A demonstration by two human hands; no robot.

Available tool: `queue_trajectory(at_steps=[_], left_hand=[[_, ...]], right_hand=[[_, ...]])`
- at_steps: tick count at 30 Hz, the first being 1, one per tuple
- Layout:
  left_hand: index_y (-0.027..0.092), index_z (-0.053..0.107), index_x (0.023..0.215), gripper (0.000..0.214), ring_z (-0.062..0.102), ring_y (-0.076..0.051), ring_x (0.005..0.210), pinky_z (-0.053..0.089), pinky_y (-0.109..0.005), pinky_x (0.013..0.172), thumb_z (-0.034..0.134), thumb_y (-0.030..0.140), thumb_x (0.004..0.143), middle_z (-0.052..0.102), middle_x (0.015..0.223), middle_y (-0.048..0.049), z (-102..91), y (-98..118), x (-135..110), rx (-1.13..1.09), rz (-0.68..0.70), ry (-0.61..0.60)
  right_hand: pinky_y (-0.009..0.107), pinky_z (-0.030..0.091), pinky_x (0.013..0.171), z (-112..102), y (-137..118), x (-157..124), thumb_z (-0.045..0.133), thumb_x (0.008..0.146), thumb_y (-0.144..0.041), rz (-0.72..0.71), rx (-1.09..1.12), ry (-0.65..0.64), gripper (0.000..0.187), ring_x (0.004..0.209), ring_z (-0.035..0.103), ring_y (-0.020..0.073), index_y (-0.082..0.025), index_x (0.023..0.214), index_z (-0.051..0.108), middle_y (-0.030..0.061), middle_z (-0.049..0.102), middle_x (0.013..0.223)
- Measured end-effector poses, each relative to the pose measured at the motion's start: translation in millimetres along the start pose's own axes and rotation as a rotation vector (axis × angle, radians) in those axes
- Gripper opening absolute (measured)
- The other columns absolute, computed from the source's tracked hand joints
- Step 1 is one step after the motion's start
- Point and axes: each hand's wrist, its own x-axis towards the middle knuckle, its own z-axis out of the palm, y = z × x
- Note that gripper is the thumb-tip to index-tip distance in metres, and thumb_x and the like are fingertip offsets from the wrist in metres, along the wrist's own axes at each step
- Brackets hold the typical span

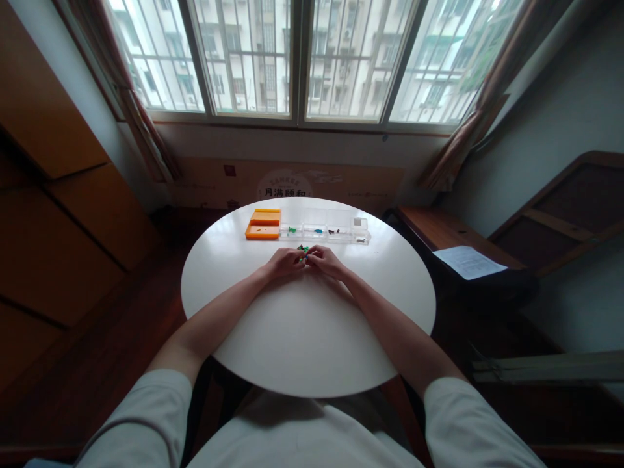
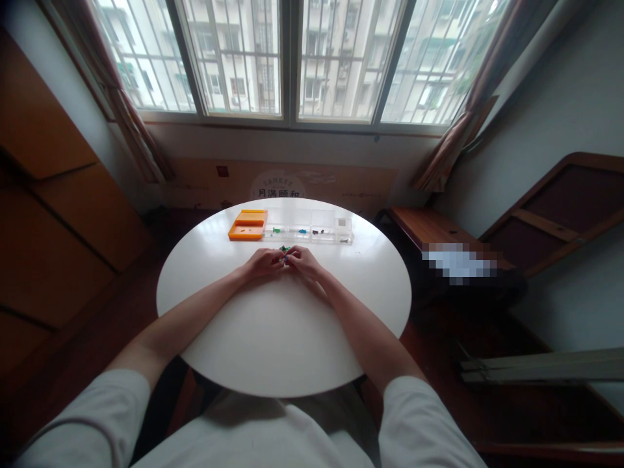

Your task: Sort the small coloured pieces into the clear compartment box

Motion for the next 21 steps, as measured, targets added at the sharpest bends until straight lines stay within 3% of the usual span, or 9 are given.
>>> queue_trajectory(at_steps=[21], left_hand=[[0.017, 0.062, 0.073, 0.023, 0.047, -0.010, 0.054, 0.029, -0.021, 0.053, 0.045, 0.033, 0.079, 0.058, 0.062, -0.0001, 0.6, -1.8, -0.2, -0.017, 0.005, -0.001]], right_hand=[[0.021, 0.039, 0.052, 0.5, 0.7, 0.1, 0.058, 0.070, -0.026, 0.000, -0.004, -0.010, 0.015, 0.053, 0.051, 0.0085, -0.014, 0.078, 0.056, -0.0002, 0.060, 0.060]])
